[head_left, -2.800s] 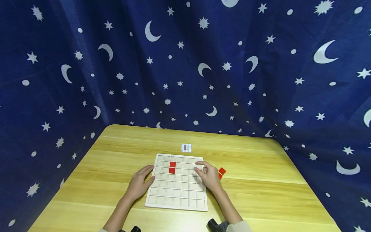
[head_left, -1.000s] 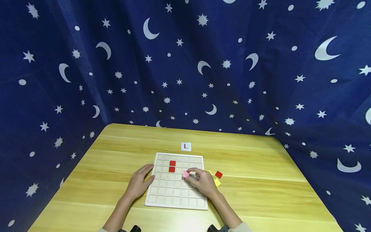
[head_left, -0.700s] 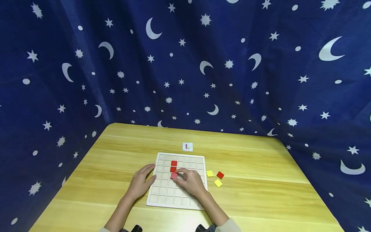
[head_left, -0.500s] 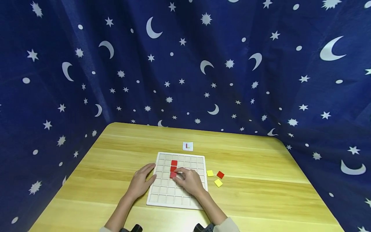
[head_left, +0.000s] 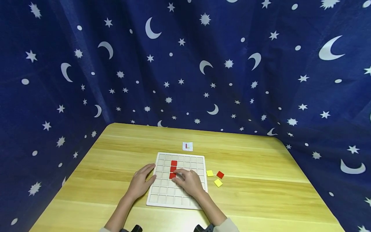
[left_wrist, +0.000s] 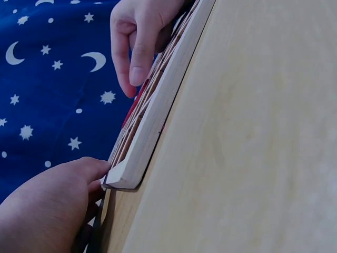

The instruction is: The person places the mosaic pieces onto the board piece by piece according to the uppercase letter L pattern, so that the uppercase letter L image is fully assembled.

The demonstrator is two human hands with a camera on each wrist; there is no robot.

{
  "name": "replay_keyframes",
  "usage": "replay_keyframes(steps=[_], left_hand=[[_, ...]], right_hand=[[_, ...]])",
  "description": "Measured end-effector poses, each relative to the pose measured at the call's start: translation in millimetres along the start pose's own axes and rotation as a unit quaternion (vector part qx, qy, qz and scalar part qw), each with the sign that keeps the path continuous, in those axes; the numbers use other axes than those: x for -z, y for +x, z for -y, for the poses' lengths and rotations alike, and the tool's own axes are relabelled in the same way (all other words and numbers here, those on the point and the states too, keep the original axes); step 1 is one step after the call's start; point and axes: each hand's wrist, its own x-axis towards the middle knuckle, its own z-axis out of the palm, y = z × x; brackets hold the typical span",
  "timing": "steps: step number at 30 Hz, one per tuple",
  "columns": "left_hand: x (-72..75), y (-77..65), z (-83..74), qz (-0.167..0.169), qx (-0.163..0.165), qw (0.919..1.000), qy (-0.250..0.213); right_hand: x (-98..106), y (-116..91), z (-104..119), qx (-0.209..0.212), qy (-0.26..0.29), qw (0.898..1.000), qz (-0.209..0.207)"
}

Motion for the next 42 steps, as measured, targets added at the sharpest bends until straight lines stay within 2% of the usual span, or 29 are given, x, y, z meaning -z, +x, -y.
replay_keyframes(steps=[9,19,23,27,31,36,42], left_hand=[[-3.3,1.2,-1.2,-0.003,-0.007,1.0,0.001],[-0.7,0.0,-0.6,0.002,0.002,1.0,-0.002],[-0.5,-0.9,0.2,0.001,0.002,1.0,-0.001],[-1.0,-1.3,0.8,0.001,0.002,1.0,0.001],[-1.3,-0.8,1.9,0.0,-0.001,1.0,0.004],[-1.2,0.7,1.6,0.001,-0.002,1.0,0.001],[-0.7,1.1,0.4,0.004,-0.002,1.0,-0.005]], right_hand=[[22,-15,-15,0.023,0.05,0.997,-0.047],[66,-45,-64,0.005,0.039,0.992,-0.117],[86,-55,-83,-0.035,0.011,0.99,-0.138],[101,-65,-97,-0.106,-0.014,0.986,-0.13],[109,-71,-104,-0.151,-0.02,0.983,-0.104],[110,-71,-109,-0.146,-0.05,0.985,-0.075],[109,-71,-111,-0.119,-0.096,0.985,-0.082]])
